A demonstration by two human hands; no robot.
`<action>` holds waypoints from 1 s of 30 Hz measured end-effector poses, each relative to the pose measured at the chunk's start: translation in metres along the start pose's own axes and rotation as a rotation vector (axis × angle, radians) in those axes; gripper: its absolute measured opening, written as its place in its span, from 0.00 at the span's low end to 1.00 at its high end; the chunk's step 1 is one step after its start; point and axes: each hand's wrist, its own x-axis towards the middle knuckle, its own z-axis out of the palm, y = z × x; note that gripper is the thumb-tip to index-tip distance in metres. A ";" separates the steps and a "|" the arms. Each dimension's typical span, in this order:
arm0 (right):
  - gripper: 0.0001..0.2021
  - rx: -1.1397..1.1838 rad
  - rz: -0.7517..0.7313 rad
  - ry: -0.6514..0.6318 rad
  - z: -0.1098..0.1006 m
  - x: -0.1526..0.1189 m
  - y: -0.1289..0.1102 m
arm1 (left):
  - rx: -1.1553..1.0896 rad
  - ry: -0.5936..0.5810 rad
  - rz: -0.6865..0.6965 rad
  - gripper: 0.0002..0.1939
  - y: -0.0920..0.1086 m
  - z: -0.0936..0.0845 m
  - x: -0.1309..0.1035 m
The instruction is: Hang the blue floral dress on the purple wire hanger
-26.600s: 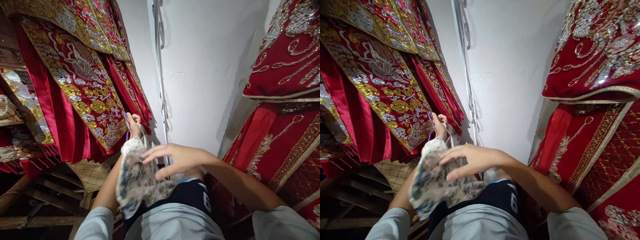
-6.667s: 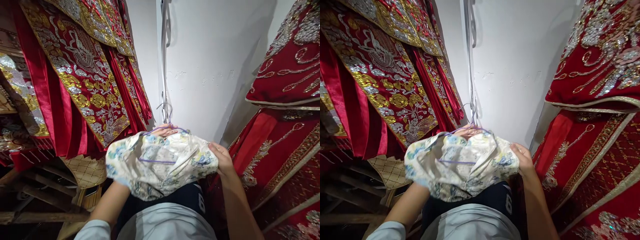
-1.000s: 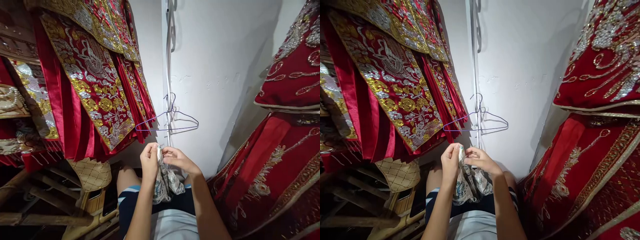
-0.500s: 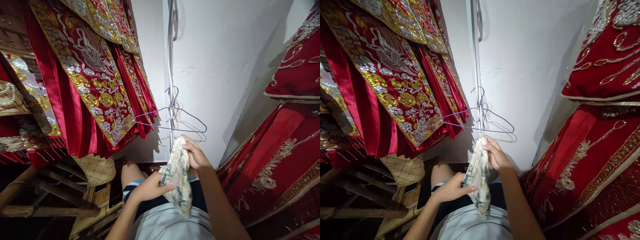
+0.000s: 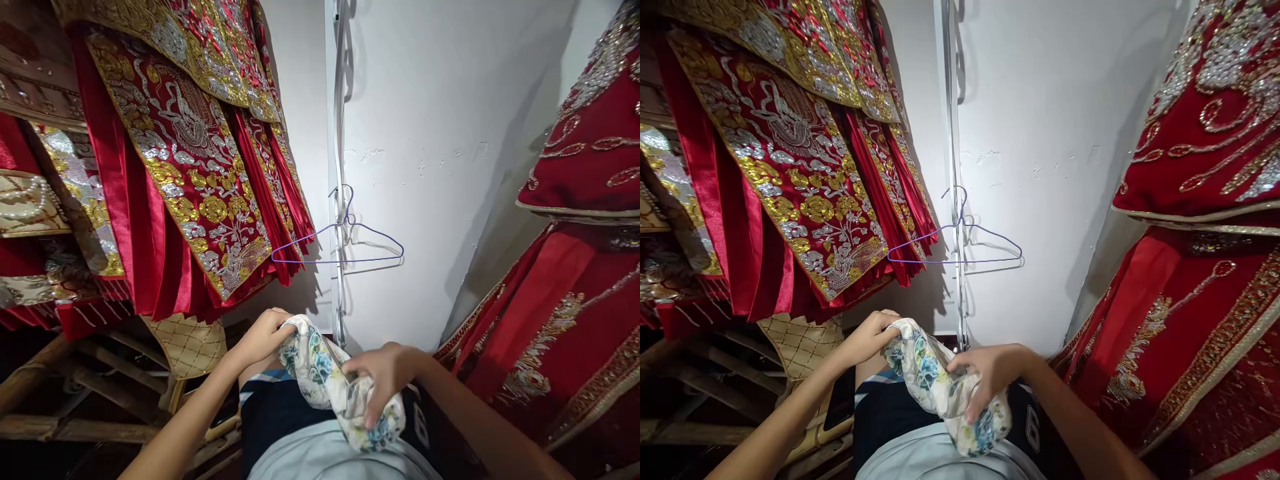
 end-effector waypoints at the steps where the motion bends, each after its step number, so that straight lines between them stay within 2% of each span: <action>1: 0.32 -0.040 0.001 -0.044 0.008 0.009 0.003 | 0.016 0.016 -0.003 0.19 0.004 0.002 0.002; 3: 0.23 -0.013 0.023 -0.193 0.022 0.024 0.012 | 0.054 0.078 -0.024 0.17 0.006 0.003 0.005; 5: 0.19 0.151 0.006 -0.315 0.032 0.030 0.021 | 0.085 0.165 -0.060 0.13 0.002 0.001 0.008; 6: 0.18 0.271 -0.036 -0.303 0.033 0.030 0.025 | 0.076 0.209 -0.063 0.10 -0.003 -0.001 0.010; 7: 0.16 0.403 -0.093 -0.232 0.032 0.028 0.028 | 0.049 0.241 -0.048 0.06 -0.009 -0.003 0.012; 8: 0.15 0.528 -0.147 -0.112 0.029 0.025 0.029 | 0.016 0.255 -0.020 0.02 -0.016 -0.005 0.014; 9: 0.13 0.643 -0.188 0.042 0.024 0.020 0.030 | -0.007 0.244 0.009 0.03 -0.024 -0.006 0.017; 12: 0.10 0.828 -0.240 0.532 0.000 0.006 0.026 | 0.069 0.118 0.033 0.04 -0.044 -0.012 0.025; 15: 0.07 0.568 -0.323 0.939 -0.031 0.001 0.019 | 0.134 0.095 0.004 0.05 -0.052 -0.017 0.032; 17: 0.07 0.295 -0.395 1.136 -0.053 0.008 0.015 | 0.043 0.165 -0.014 0.05 -0.049 -0.022 0.035; 18: 0.06 0.199 -0.423 1.195 -0.064 0.015 0.013 | -0.031 0.210 -0.022 0.07 -0.047 -0.024 0.036; 19: 0.06 0.146 -0.441 1.227 -0.074 0.025 0.013 | -0.107 0.252 -0.027 0.10 -0.044 -0.025 0.037; 21: 0.11 0.121 -0.432 1.212 -0.093 0.049 0.014 | -0.226 0.309 -0.030 0.16 -0.040 -0.029 0.037; 23: 0.08 0.124 -0.355 1.146 -0.106 0.074 0.018 | -0.252 0.323 -0.050 0.14 -0.041 -0.031 0.035; 25: 0.10 0.122 -0.264 1.093 -0.112 0.093 0.024 | -0.220 0.317 -0.107 0.10 -0.045 -0.032 0.031; 27: 0.12 0.118 -0.211 1.092 -0.111 0.098 0.029 | -0.174 0.319 -0.197 0.08 -0.049 -0.033 0.026; 30: 0.13 0.016 -0.180 1.199 -0.106 0.080 0.033 | -0.064 0.330 -0.326 0.07 -0.044 -0.032 0.018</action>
